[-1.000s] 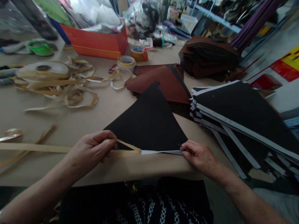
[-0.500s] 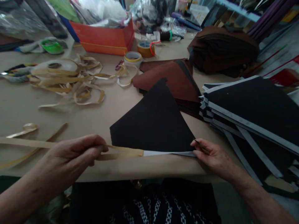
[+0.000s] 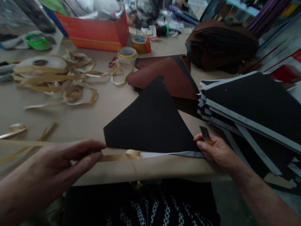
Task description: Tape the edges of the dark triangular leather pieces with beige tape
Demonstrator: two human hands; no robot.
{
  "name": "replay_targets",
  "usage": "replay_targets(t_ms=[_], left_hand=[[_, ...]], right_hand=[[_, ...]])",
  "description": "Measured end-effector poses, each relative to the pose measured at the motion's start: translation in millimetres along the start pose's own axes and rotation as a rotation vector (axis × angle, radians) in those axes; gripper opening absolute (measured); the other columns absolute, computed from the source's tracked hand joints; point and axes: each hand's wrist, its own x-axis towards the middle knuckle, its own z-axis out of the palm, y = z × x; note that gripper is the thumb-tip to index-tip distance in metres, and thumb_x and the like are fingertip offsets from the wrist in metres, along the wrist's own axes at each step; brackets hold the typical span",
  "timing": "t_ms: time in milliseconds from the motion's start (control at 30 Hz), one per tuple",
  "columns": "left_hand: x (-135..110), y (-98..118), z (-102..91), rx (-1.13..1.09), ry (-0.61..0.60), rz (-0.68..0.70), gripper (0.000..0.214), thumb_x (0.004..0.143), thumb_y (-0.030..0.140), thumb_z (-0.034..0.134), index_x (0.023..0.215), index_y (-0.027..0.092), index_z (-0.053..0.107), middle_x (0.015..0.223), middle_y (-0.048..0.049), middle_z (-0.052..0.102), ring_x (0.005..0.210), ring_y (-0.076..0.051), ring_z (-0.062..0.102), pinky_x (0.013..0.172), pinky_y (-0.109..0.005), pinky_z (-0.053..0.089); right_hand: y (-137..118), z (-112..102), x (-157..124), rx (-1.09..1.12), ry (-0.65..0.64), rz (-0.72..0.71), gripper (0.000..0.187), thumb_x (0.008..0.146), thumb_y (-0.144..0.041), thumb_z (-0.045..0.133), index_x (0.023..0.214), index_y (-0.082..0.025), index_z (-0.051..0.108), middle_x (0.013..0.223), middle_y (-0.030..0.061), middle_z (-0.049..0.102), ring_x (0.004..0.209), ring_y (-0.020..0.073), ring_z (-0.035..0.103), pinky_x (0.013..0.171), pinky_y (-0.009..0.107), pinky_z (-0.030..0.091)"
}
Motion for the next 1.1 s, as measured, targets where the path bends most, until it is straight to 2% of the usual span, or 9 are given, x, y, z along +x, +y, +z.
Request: replay_targets(t_ms=[100,200,367,467,667,833,900,1000,1100], left_hand=[[2,22,-1.2,0.076,-0.101,0.020,0.038,0.076,0.051,0.048,0.090,0.024,0.071,0.076,-0.0005,0.070,0.063,-0.015,0.061,0.059,-0.025,0.048],[8,41,0.1,0.147,-0.241,0.012,0.040,0.076,0.049,0.044,0.089,0.023,0.073,0.085,-0.0048,0.069,0.069,-0.018,0.062,0.066,-0.029,0.048],[14,50,4.8,0.234,-0.397,0.015,0.029,0.072,0.039,0.054,0.089,0.025,0.072,0.091,-0.0060,0.068,0.081,-0.023,0.063,0.073,-0.034,0.046],[14,50,5.2,0.236,-0.359,0.012,0.025,0.066,0.033,0.059,0.087,0.024,0.071,0.089,-0.0048,0.070,0.080,-0.024,0.064,0.072,-0.033,0.046],[10,47,2.4,0.155,-0.164,0.159,0.026,0.074,0.029,0.050,0.093,0.025,0.067,0.087,-0.0027,0.071,0.076,-0.020,0.064,0.068,-0.029,0.046],[8,50,0.6,0.254,-0.148,0.341,0.032,0.084,0.025,0.039,0.098,0.024,0.068,0.089,-0.0051,0.069,0.081,-0.022,0.063,0.075,-0.035,0.047],[7,51,1.8,0.283,-0.120,0.357,0.035,0.085,0.024,0.037,0.103,0.023,0.067,0.097,-0.0075,0.068,0.085,-0.023,0.062,0.076,-0.038,0.048],[6,54,4.0,0.275,-0.175,0.295,0.038,0.085,0.020,0.036,0.109,0.019,0.065,0.102,-0.0105,0.066,0.087,-0.023,0.063,0.076,-0.035,0.049],[4,58,5.1,0.238,-0.258,0.278,0.040,0.087,0.018,0.039,0.121,0.022,0.058,0.098,-0.0075,0.066,0.084,-0.020,0.064,0.073,-0.031,0.049]], right_hand=[[4,-2,1,-0.054,-0.004,-0.016,0.030,0.074,-0.039,0.070,0.091,-0.017,0.060,0.062,-0.0043,0.044,0.049,0.0057,0.034,0.045,0.021,0.025],[6,-3,1,-0.117,0.021,-0.021,0.031,0.073,-0.042,0.069,0.090,-0.017,0.061,0.058,-0.0051,0.041,0.048,0.0062,0.032,0.045,0.021,0.023],[3,-1,0,-0.146,0.015,-0.003,0.034,0.072,-0.045,0.067,0.090,-0.018,0.062,0.049,-0.0081,0.032,0.042,0.0065,0.027,0.042,0.023,0.018],[1,0,0,-0.154,0.019,-0.017,0.032,0.072,-0.045,0.067,0.089,-0.018,0.062,0.050,-0.0074,0.034,0.043,0.0065,0.027,0.043,0.023,0.018],[4,-1,1,-0.136,0.010,-0.030,0.034,0.072,-0.046,0.067,0.089,-0.018,0.061,0.052,-0.0067,0.036,0.044,0.0064,0.028,0.043,0.022,0.021],[9,-4,1,-0.140,0.025,-0.010,0.037,0.071,-0.049,0.069,0.090,-0.018,0.062,0.052,-0.0065,0.035,0.045,0.0070,0.028,0.043,0.022,0.022],[9,-3,1,-0.140,0.027,-0.025,0.038,0.070,-0.050,0.070,0.089,-0.018,0.062,0.055,-0.0049,0.039,0.047,0.0077,0.032,0.045,0.022,0.026],[9,-2,2,-0.161,0.030,-0.032,0.040,0.070,-0.052,0.071,0.087,-0.017,0.062,0.058,-0.0036,0.041,0.050,0.0083,0.035,0.046,0.022,0.029],[10,-1,3,-0.166,0.020,0.003,0.043,0.069,-0.055,0.070,0.090,-0.018,0.061,0.054,-0.0062,0.034,0.045,0.0066,0.027,0.042,0.021,0.020]])
